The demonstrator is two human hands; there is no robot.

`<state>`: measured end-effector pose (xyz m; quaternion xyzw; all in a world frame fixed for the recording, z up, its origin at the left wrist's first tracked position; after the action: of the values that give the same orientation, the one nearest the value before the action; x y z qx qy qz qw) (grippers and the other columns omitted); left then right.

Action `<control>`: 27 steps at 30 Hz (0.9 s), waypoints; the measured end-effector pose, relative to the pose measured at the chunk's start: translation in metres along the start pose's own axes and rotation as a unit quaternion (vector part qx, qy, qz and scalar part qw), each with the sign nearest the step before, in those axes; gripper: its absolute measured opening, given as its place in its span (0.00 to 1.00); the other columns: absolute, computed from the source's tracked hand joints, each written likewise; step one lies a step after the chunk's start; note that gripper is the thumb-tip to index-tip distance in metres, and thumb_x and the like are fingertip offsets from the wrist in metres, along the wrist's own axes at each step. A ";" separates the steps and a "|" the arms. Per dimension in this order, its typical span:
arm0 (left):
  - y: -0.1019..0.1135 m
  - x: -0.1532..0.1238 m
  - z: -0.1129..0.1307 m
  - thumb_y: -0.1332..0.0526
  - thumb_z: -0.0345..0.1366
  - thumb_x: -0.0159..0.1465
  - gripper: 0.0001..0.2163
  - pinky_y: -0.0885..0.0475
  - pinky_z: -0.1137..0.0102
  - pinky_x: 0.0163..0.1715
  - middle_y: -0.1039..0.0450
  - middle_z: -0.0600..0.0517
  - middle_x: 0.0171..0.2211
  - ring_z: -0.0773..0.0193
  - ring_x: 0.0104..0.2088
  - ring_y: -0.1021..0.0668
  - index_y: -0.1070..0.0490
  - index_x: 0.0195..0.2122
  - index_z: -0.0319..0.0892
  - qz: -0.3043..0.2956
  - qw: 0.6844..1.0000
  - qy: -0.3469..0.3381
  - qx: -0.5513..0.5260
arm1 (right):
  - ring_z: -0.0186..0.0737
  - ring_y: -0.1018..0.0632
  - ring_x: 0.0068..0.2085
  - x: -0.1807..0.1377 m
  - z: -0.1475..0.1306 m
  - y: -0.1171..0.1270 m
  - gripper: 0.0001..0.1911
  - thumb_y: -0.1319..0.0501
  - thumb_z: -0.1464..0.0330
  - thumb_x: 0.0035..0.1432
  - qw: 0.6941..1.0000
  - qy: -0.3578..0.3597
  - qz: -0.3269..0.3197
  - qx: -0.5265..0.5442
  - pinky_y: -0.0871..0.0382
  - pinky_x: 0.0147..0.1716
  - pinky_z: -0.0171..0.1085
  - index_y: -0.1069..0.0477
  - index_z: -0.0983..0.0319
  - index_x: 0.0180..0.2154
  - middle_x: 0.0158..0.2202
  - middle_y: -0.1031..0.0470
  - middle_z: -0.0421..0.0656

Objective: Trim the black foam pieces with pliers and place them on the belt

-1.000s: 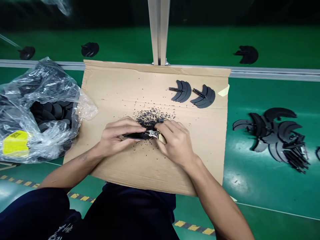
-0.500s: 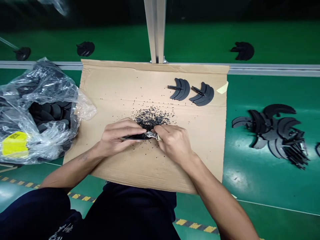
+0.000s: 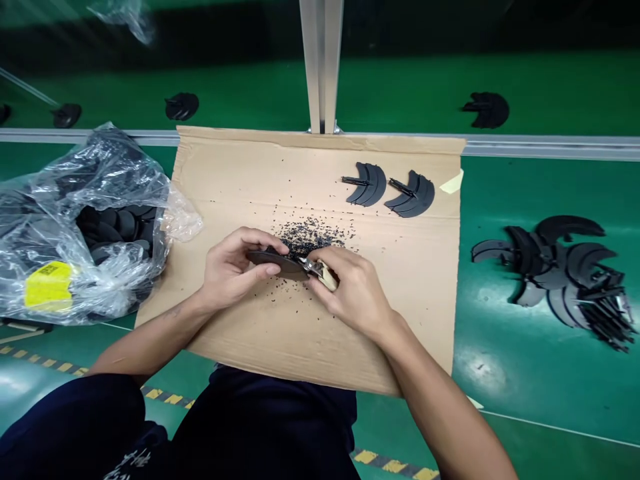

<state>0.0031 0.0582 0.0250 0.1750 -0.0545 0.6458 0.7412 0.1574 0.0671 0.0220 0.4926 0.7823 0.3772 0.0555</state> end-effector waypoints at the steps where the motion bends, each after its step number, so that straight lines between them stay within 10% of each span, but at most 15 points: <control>1: -0.001 0.000 -0.002 0.29 0.36 0.62 0.11 0.21 0.73 0.39 0.19 0.48 0.39 0.66 0.39 0.18 0.24 0.44 0.39 -0.001 1.000 0.005 -0.017 | 0.41 0.18 0.36 0.001 -0.001 0.000 0.07 0.38 0.71 0.61 0.999 -0.006 -0.006 0.036 0.26 0.35 0.38 0.24 0.61 0.41 0.37 0.17 0.45; 11: -0.002 0.003 0.004 0.31 0.32 0.64 0.11 0.19 0.71 0.43 0.22 0.49 0.40 0.65 0.42 0.17 0.30 0.44 0.40 -0.016 0.999 -0.028 -0.033 | 0.37 0.22 0.30 0.001 0.000 0.014 0.05 0.37 0.73 0.59 0.989 -0.049 0.016 0.140 0.27 0.30 0.35 0.24 0.59 0.39 0.32 0.20 0.41; 19: -0.021 -0.004 0.013 0.41 0.25 0.67 0.15 0.21 0.63 0.43 0.22 0.45 0.45 0.60 0.45 0.21 0.27 0.53 0.41 -0.134 0.930 -0.171 0.295 | 0.39 0.23 0.30 -0.003 -0.023 0.012 0.07 0.38 0.74 0.61 0.993 0.098 0.023 0.060 0.29 0.31 0.39 0.26 0.60 0.41 0.30 0.23 0.43; 27: -0.014 0.000 0.018 0.43 0.23 0.65 0.17 0.21 0.66 0.50 0.20 0.45 0.47 0.64 0.50 0.19 0.25 0.53 0.40 -0.120 0.973 -0.138 0.144 | 0.42 0.23 0.32 -0.001 -0.005 0.017 0.10 0.42 0.76 0.58 0.988 0.079 0.048 -0.122 0.32 0.32 0.41 0.26 0.61 0.41 0.33 0.20 0.46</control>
<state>0.0193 0.0505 0.0389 0.3722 -0.0413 0.5227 0.7658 0.1678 0.0669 0.0363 0.4880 0.7076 0.5099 0.0355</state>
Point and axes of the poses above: each hand's wrist, its own x-axis towards the middle knuckle, its own y-axis out of the back of the hand, z = x × y, the point moved 10 cm from there along x, towards the middle knuckle
